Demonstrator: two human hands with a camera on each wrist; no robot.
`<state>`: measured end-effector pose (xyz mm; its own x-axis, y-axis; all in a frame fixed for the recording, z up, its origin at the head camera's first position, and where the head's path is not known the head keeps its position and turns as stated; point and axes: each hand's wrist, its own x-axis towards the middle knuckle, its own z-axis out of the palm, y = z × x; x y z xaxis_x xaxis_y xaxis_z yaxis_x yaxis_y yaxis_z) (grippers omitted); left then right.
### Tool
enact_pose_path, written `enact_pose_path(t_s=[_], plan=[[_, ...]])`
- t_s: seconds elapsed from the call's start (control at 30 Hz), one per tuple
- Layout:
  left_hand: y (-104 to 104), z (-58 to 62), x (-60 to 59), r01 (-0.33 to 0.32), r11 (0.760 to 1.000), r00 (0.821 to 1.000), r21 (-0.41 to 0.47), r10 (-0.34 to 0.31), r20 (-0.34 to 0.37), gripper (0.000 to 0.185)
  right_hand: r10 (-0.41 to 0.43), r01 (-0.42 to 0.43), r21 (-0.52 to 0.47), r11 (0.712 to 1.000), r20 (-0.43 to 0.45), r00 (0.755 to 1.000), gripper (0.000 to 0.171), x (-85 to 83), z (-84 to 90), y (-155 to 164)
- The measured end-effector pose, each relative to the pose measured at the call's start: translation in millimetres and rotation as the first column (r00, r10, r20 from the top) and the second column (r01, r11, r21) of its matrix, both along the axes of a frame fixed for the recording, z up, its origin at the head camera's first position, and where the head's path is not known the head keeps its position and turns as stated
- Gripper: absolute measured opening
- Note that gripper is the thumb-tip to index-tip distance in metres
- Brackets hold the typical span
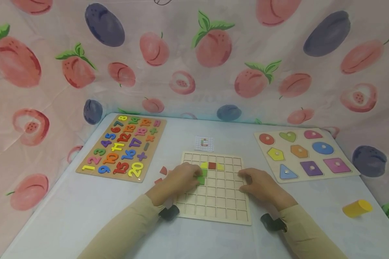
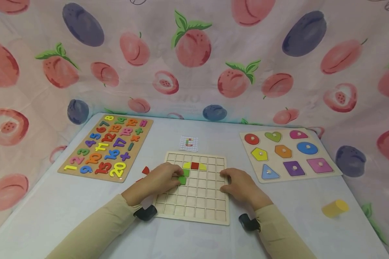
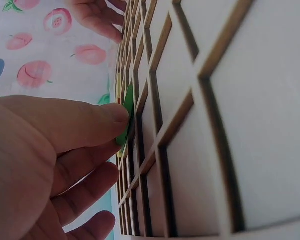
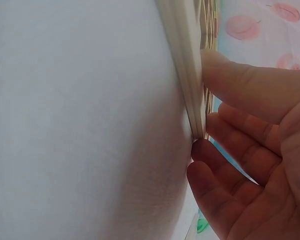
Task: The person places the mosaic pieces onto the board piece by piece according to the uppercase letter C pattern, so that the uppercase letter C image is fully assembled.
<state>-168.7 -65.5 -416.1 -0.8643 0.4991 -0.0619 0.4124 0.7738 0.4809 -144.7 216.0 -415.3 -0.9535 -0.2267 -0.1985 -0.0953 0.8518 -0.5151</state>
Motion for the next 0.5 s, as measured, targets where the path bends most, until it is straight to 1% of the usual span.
enact_pose_path(t_s=[0.3, 0.5], plan=[[2.7, -2.7, -1.1, 0.023, 1.000, 0.999, -0.001, -0.023, -0.028, 0.025, 0.006, -0.006, -0.006, 1.000, -0.003, 1.000, 0.054, 0.2, 0.7, 0.7], [4.3, -3.4, -1.4, 0.022, 1.000, 1.000, -0.006, -0.022, -0.021, 0.026, 0.004, -0.004, -0.017, 1.000, -0.003, 1.000, 0.055, 0.6, 0.9, 0.8]])
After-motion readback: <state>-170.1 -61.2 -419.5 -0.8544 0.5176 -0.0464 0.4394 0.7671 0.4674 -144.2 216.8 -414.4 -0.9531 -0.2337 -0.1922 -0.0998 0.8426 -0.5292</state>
